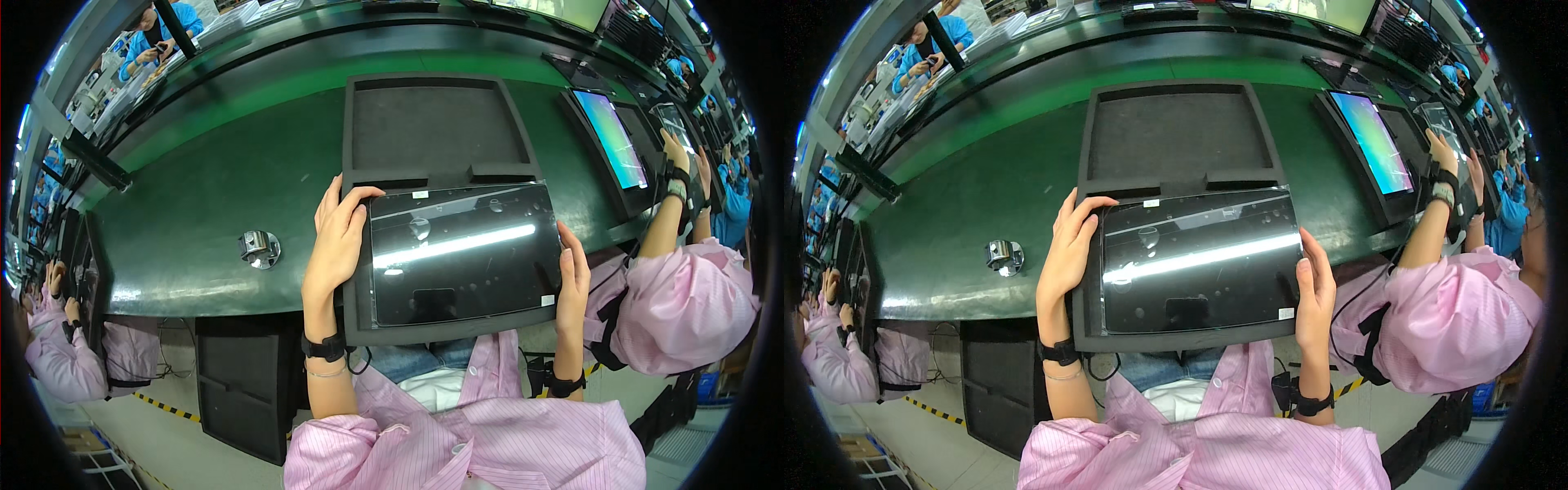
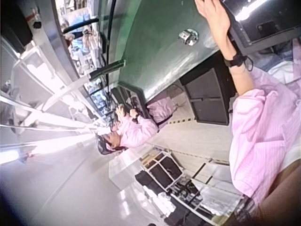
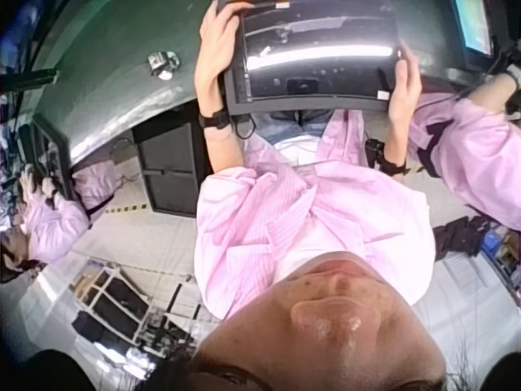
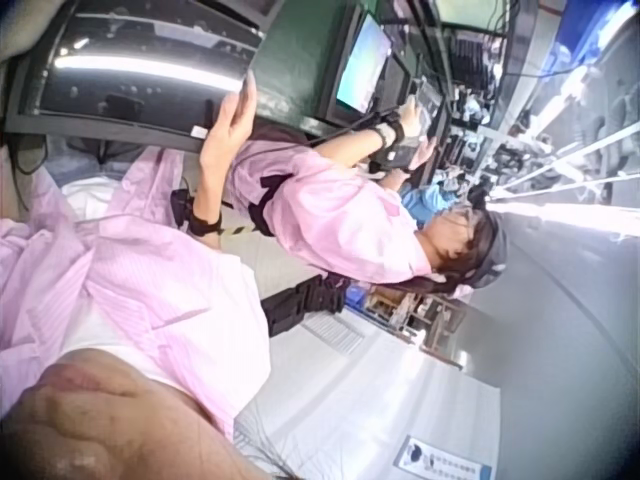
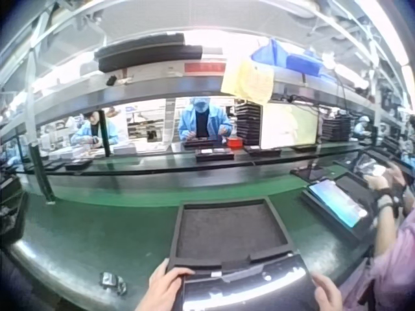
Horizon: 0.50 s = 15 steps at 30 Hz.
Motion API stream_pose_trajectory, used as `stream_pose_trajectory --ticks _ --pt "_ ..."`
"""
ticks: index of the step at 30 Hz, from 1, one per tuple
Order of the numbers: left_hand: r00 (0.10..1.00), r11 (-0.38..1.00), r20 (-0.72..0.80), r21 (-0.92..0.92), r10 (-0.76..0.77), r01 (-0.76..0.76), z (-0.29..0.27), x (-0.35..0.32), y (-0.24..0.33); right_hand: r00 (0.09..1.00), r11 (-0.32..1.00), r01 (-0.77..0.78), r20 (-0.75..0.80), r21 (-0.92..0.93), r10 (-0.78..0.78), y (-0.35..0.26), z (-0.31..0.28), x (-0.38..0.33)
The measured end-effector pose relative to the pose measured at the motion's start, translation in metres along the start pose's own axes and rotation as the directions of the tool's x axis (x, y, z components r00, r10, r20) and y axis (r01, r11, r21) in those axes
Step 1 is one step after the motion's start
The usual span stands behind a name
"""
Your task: Inspecting and checking the screen of tablet computers on an assembly line.
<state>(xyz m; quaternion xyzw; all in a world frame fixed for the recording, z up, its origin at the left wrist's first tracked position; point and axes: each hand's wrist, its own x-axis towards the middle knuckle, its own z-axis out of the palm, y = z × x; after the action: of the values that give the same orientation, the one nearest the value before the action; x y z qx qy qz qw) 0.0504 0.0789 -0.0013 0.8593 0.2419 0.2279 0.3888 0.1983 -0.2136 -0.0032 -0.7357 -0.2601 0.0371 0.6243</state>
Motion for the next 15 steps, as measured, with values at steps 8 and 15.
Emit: stream_pose_trajectory --ticks 8,15 --pt "0.991 0.975 -0.125 0.22 0.045 -0.017 0.003 -0.005 0.008 0.992 0.992 -0.117 -0.048 0.054 0.12 0.004 -0.001 -0.002" --pt "0.963 0.987 -0.233 0.117 0.135 -0.11 0.007 -0.007 0.014 0.999 0.992 -0.043 -0.028 0.118 0.047 0.007 -0.001 -0.002"
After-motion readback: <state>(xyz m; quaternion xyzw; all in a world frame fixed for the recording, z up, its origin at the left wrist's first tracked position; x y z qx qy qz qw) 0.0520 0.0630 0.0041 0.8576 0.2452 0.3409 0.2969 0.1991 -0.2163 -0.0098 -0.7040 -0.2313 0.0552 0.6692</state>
